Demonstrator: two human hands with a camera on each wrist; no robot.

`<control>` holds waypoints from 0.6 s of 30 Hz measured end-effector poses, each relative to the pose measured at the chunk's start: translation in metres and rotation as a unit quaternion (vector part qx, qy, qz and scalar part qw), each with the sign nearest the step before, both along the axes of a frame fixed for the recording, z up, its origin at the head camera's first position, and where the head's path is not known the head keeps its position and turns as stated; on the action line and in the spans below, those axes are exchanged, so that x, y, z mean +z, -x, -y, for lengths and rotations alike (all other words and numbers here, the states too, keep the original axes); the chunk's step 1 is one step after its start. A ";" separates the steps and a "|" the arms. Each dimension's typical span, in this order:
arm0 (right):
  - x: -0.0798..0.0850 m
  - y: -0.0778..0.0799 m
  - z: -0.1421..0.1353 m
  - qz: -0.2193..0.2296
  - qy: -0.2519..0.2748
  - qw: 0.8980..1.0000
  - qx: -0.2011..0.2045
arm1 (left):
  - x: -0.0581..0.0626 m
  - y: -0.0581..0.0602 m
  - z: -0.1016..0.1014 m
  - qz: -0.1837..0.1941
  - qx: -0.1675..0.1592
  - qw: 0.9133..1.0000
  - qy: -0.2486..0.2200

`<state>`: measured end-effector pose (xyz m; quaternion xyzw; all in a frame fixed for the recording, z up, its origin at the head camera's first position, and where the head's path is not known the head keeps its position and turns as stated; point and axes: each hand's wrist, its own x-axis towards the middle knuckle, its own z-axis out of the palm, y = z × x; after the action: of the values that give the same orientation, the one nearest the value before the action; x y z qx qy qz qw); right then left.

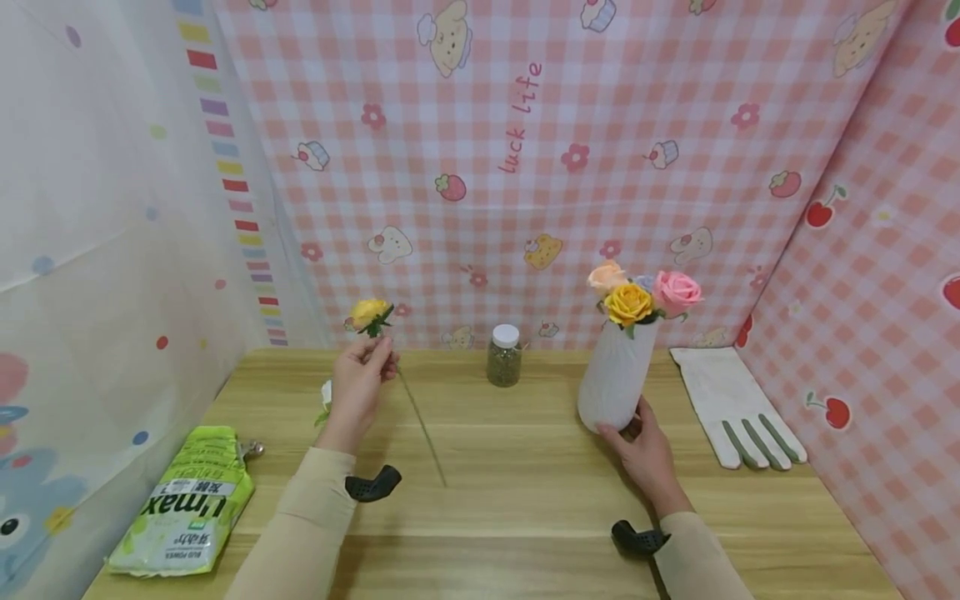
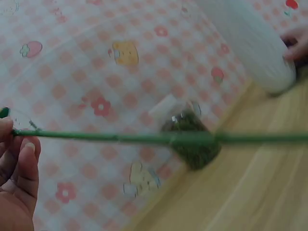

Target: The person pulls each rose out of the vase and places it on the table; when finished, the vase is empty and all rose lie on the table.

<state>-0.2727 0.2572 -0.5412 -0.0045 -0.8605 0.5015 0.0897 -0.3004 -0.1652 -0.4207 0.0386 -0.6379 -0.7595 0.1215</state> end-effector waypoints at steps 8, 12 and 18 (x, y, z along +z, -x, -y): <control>-0.004 0.002 -0.002 -0.002 -0.001 1.000 -0.004 | -0.030 -0.018 0.024 0.049 0.021 0.991 0.124; -0.004 0.002 -0.002 0.001 -0.002 1.000 -0.003 | -0.046 -0.022 0.035 0.052 0.021 0.973 0.223; -0.002 0.001 -0.001 0.001 -0.003 1.000 -0.001 | -0.070 -0.024 0.044 0.067 0.024 0.952 0.297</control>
<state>-0.2741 0.2584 -0.5436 -0.0052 -0.8621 0.4988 0.0895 -0.2767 -0.2090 -0.4906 0.0665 -0.8405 -0.5279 0.1025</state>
